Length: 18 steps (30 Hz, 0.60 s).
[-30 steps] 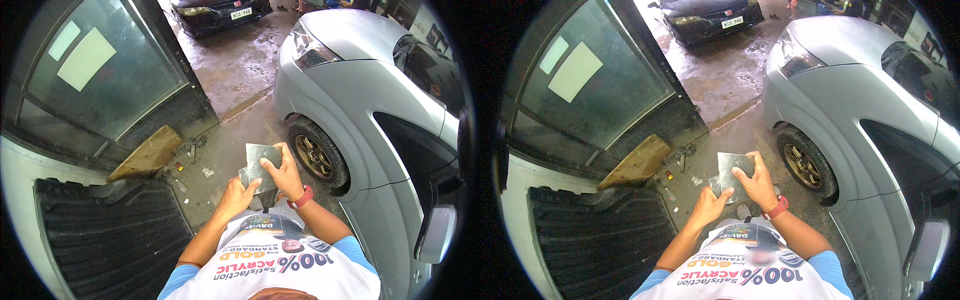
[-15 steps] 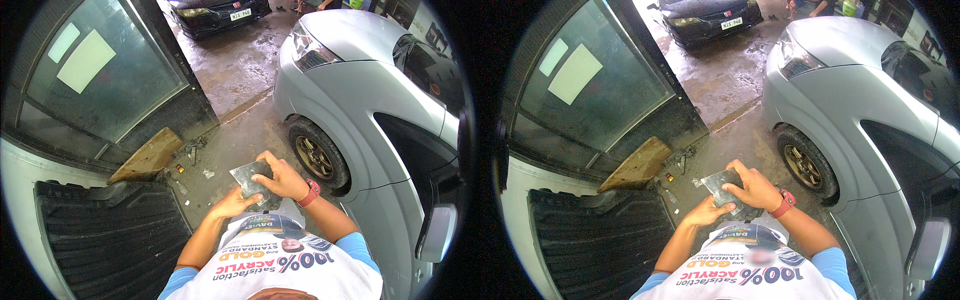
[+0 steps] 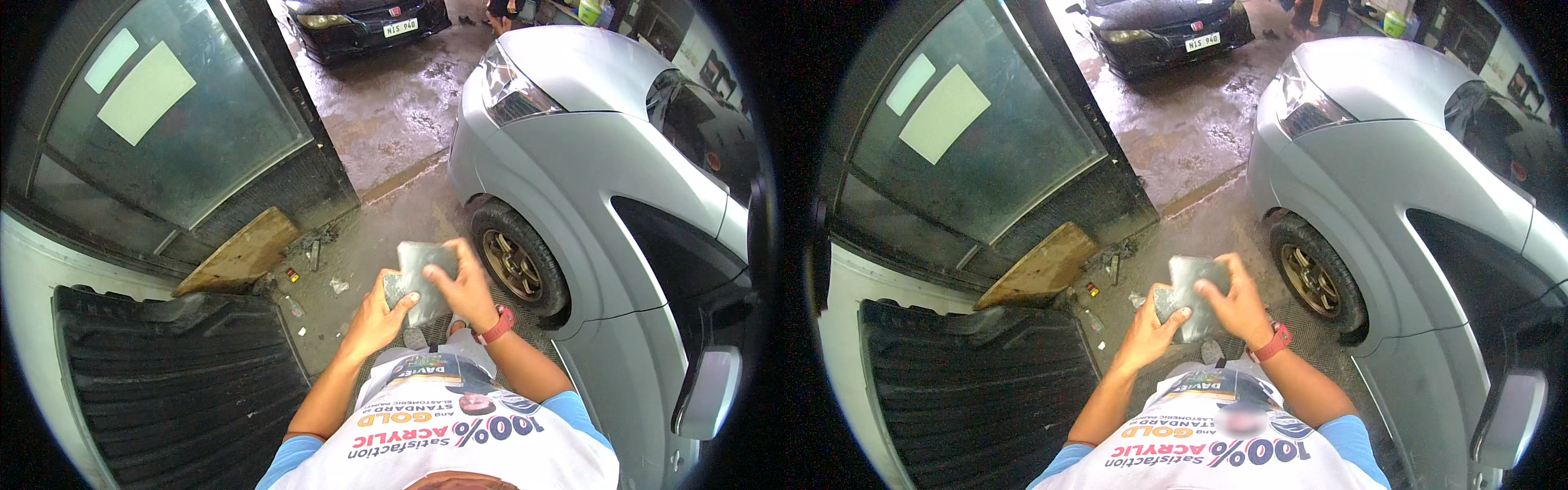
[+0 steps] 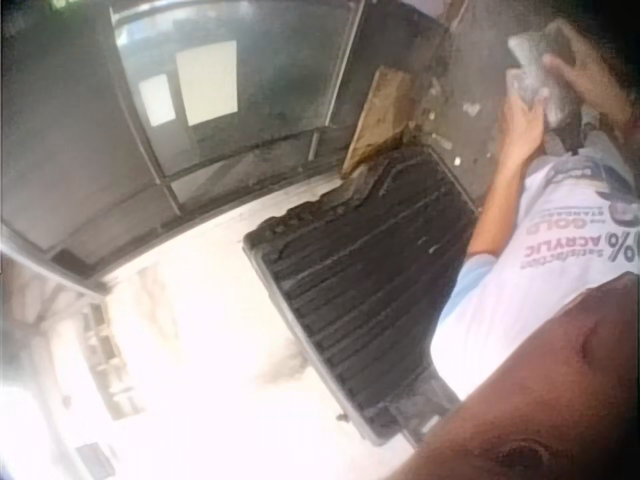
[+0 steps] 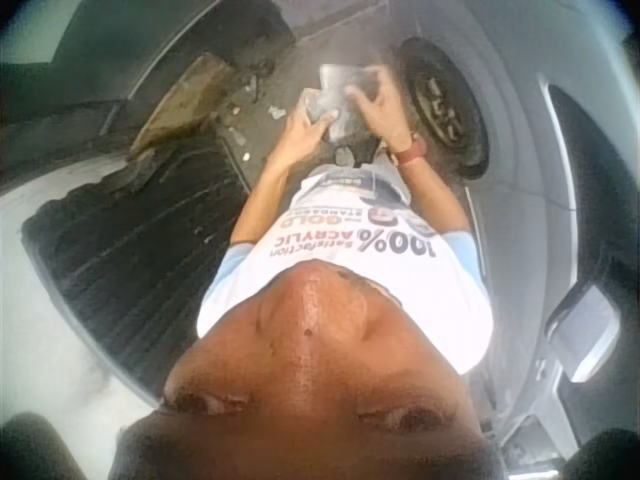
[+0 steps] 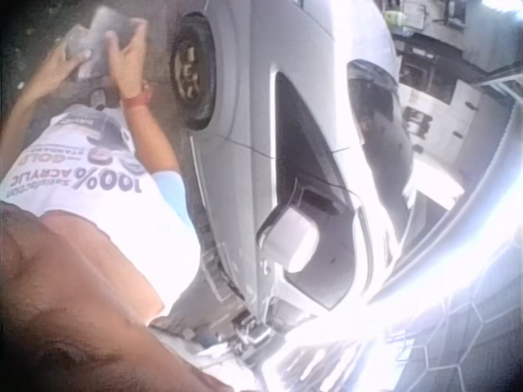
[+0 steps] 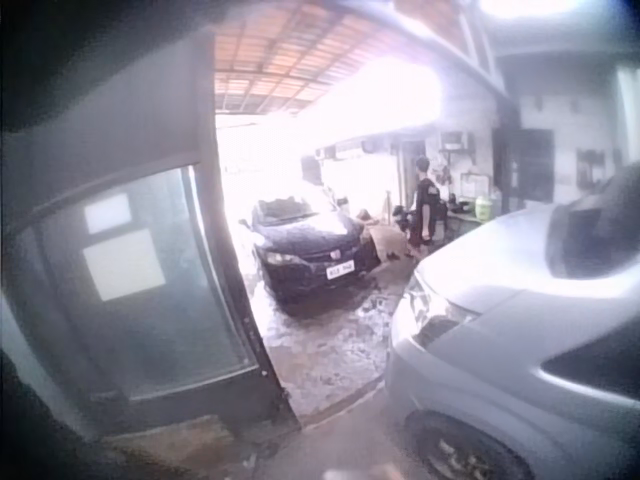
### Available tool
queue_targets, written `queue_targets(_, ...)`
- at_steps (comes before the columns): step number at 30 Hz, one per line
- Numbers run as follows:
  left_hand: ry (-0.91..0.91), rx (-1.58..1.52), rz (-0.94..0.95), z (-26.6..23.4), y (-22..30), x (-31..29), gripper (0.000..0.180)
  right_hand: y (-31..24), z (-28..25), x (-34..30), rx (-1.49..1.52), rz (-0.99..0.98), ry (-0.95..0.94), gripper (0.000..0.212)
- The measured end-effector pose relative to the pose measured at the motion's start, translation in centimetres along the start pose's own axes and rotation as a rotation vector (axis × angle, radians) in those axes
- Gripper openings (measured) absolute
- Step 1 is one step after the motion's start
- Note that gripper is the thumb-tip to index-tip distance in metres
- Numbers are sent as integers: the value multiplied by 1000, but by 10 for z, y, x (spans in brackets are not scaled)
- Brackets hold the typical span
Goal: The person picks up a paint can and a red tool, then walks to a silver car. They place the can on the car's front frame and handle sandpaper sheets, rubbing them together and touching the car's rear bumper.
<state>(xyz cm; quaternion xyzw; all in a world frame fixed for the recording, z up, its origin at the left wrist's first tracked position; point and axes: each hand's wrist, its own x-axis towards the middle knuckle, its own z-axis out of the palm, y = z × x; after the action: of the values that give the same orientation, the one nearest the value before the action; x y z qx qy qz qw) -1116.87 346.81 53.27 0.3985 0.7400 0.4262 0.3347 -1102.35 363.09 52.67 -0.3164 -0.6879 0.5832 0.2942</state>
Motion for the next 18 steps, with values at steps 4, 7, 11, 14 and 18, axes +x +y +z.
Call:
queue_targets(4,58,12,23,-3,18,2,45,8,-1,-4,123,-7,155,42)
queue_targets(7,19,64,-15,-4,27,0,44,10,-5,-3,156,34,153,39)
queue_targets(11,25,74,16,-4,33,-2,41,10,-3,-1,70,-64,106,37)
queue_targets(14,57,125,98,-5,35,-5,38,9,5,-5,298,31,321,31)
queue_targets(18,18,246,71,-7,36,-14,37,7,16,-26,87,18,53,41)
